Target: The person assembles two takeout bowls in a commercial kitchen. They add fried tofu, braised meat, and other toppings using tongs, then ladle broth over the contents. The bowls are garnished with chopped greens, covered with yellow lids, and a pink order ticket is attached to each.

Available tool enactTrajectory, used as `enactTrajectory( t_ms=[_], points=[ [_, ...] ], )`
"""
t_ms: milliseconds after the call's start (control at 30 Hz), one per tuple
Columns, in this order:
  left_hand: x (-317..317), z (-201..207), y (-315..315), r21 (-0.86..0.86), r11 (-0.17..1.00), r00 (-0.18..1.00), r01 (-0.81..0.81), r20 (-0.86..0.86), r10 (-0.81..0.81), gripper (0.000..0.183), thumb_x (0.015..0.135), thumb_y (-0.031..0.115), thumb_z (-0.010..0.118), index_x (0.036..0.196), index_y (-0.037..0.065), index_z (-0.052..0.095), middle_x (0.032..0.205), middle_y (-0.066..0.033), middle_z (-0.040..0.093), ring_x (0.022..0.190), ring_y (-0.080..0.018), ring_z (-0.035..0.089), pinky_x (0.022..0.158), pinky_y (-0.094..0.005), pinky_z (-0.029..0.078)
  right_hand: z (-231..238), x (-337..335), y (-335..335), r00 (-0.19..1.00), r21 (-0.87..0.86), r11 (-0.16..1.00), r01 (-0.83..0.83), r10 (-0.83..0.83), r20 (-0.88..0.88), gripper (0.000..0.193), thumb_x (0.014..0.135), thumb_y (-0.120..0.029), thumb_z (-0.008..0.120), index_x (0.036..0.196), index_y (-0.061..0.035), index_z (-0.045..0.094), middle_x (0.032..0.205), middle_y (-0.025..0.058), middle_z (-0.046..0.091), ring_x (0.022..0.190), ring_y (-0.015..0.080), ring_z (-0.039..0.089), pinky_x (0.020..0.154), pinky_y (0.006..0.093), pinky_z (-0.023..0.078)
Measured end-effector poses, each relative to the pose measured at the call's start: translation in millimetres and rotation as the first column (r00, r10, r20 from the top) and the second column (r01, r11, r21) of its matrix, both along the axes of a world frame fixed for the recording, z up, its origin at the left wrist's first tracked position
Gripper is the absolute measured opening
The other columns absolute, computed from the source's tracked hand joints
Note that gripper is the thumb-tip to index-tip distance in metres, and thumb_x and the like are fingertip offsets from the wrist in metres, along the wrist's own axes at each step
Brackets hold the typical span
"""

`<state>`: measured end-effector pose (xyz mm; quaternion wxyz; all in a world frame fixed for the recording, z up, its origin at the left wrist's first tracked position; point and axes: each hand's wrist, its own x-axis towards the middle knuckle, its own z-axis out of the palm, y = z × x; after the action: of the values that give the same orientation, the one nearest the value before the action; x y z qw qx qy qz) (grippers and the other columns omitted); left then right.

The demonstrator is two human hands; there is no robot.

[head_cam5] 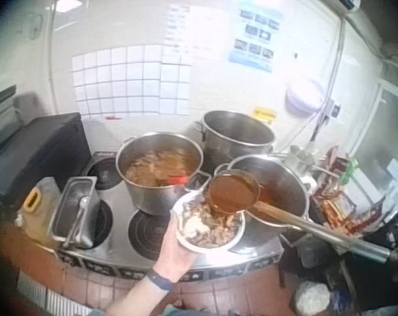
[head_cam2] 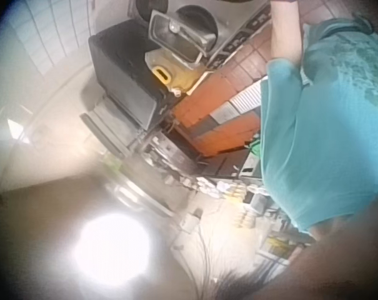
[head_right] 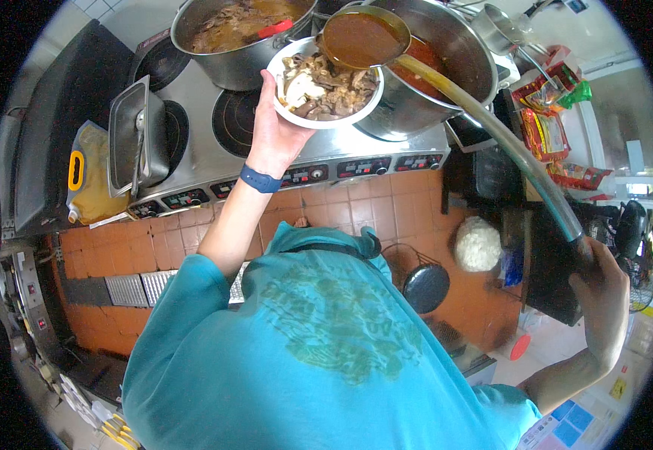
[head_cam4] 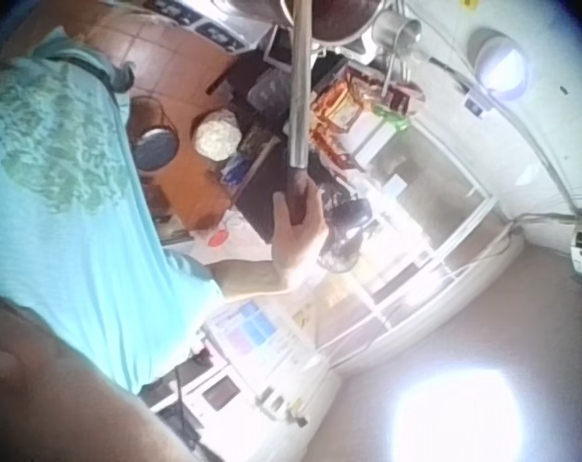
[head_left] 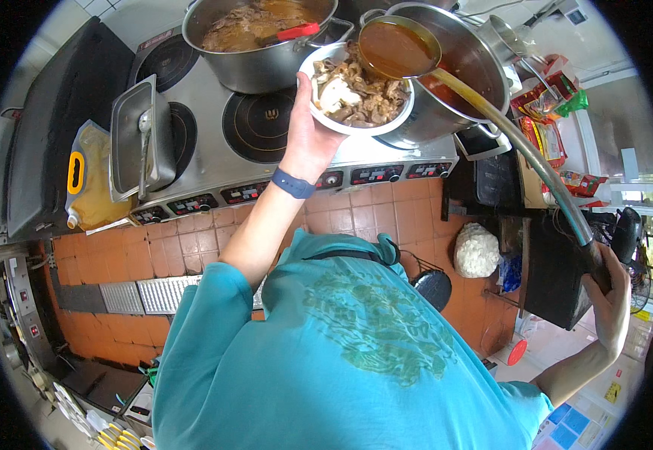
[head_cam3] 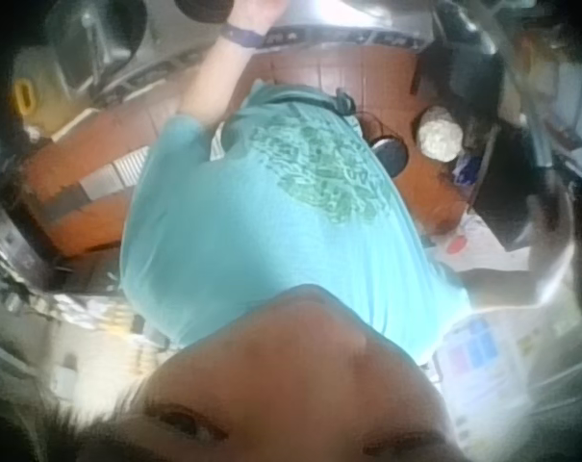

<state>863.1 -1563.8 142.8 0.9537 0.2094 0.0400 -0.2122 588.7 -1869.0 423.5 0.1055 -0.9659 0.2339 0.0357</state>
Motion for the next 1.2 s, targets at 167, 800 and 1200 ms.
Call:
enactTrajectory(
  t_ms=[167,800,1200],
  points=[
    [1,-1,0,0.015,1.000,1.000,0.003,0.019,-0.004,0.069,0.099,0.062,0.044,0.148,0.014,0.040,0.149,-0.0102,0.046,0.138,-0.0290,0.043,0.113,-0.0520,0.036,-2,2,-1,0.998,0.009,1.000,-0.028,0.027,0.049,0.056,0.073,0.015,0.059,0.127,0.0021,0.060,0.101,0.0105,0.068,0.096,0.0129,0.062,0.090,0.0280,0.049],
    [6,-6,0,0.107,0.994,1.000,0.006,0.029,-0.009,0.073,0.097,0.066,0.043,0.149,0.015,0.039,0.151,-0.0105,0.043,0.140,-0.0305,0.041,0.114,-0.0547,0.033,-24,-2,-7,0.989,-0.118,0.989,-0.094,0.106,0.105,0.046,0.081,0.007,0.064,0.126,-0.0011,0.061,0.104,0.0168,0.069,0.098,0.0193,0.068,0.090,0.0328,0.051],
    [14,-10,-1,0.118,0.993,1.000,0.002,0.008,-0.003,0.072,0.097,0.065,0.044,0.149,0.015,0.039,0.151,-0.0121,0.043,0.140,-0.0317,0.039,0.114,-0.0570,0.031,-54,-2,3,0.939,-0.492,0.846,-0.206,0.313,0.144,0.046,0.087,0.003,0.065,0.130,-0.0118,0.062,0.110,0.0126,0.069,0.097,0.0220,0.071,0.081,0.0331,0.055]
  ],
)
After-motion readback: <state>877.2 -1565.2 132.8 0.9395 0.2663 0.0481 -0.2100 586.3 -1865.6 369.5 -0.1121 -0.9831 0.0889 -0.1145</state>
